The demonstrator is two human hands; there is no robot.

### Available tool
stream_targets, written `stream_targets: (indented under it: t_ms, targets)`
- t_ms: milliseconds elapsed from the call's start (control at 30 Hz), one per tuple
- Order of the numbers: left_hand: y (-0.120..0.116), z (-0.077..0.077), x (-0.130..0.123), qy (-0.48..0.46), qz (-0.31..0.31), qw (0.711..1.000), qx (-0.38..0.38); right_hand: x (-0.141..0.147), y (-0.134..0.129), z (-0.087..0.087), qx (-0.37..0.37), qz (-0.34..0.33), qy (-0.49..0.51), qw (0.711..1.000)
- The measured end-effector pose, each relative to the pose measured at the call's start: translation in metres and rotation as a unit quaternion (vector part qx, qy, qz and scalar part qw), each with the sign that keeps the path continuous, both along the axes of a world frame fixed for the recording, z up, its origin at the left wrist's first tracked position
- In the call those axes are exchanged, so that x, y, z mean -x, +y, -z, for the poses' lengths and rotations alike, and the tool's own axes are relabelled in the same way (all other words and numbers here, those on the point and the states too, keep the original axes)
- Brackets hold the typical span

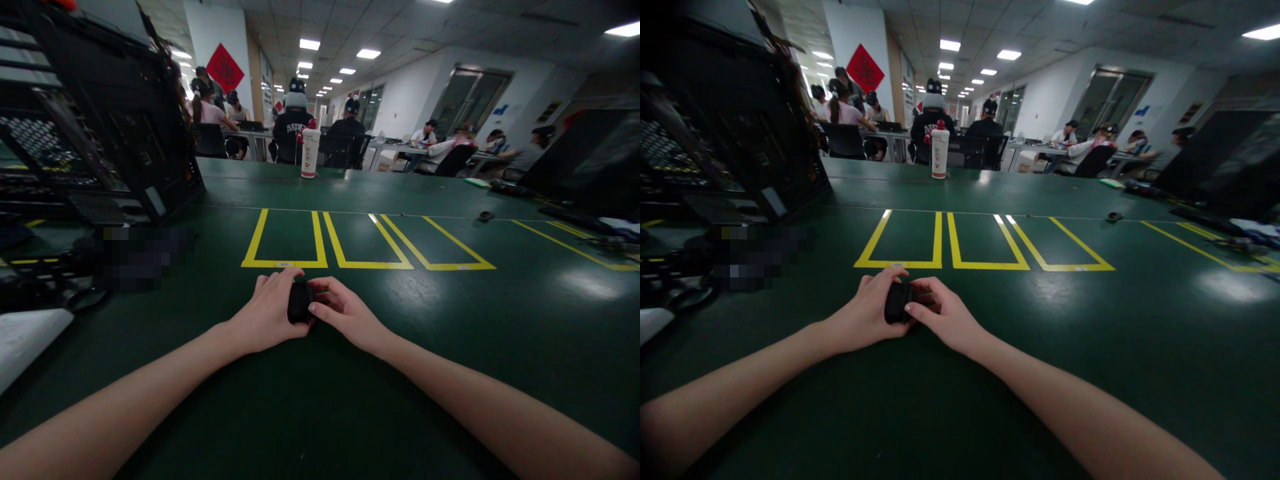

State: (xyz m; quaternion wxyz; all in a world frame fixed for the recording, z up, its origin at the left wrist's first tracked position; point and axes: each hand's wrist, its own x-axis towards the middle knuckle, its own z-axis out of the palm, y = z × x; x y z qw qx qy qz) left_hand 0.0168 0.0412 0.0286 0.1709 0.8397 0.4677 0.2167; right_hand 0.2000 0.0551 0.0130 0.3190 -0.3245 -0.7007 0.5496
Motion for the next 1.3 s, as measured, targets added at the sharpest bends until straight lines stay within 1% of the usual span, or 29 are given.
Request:
stream_targets:
  t_ms: [100, 200, 300, 567, 733, 933, 1100, 1167, 1300]
  targets:
    - [0.0001, 0.0011, 0.0002, 0.006, -0.005, 1.000, -0.002, -0.0003, -0.0001, 0.0011, -0.011, -0.015, 0.017, 1.000]
    - [-0.0002, 0.0011, 0.0004, 0.012, -0.009, 1.000, -0.004, 0.0003, -0.0009, 0.0023, -0.019, -0.010, 0.027, 0.999]
    - [-0.0006, 0.0001, 0.0004, 0.014, -0.004, 1.000, -0.012, 0.0009, -0.0016, 0.0018, -0.009, -0.006, 0.035, 0.999]
    - [0.0003, -0.0020, -0.0007, 0.017, -0.002, 1.000, -0.009, 0.0013, 0.0001, -0.0008, -0.007, 0.008, -0.008, 1.000]
    - [0.0008, -0.0010, -0.0004, 0.019, -0.004, 1.000, -0.012, 0.0000, -0.0001, 0.0015, -0.022, -0.011, 0.012, 1.000]
    - [0.0005, -0.0005, -0.0004, 0.020, -0.002, 1.000, -0.009, 0.0003, -0.0005, 0.0034, -0.018, -0.012, 0.035, 0.999]
    - [0.0005, -0.0004, -0.0006, 0.010, -0.002, 1.000, -0.003, -0.0003, 0.0002, 0.0019, -0.024, 0.008, -0.001, 1.000]
    - [0.0005, -0.0002, -0.0004, 0.010, -0.003, 1.000, -0.004, -0.0009, 0.0002, 0.0011, -0.025, 0.001, -0.007, 1.000]
    - [0.0005, 0.0004, -0.0002, 0.014, -0.004, 1.000, -0.012, -0.0009, -0.0002, 0.0008, -0.026, -0.014, 0.010, 1.000]
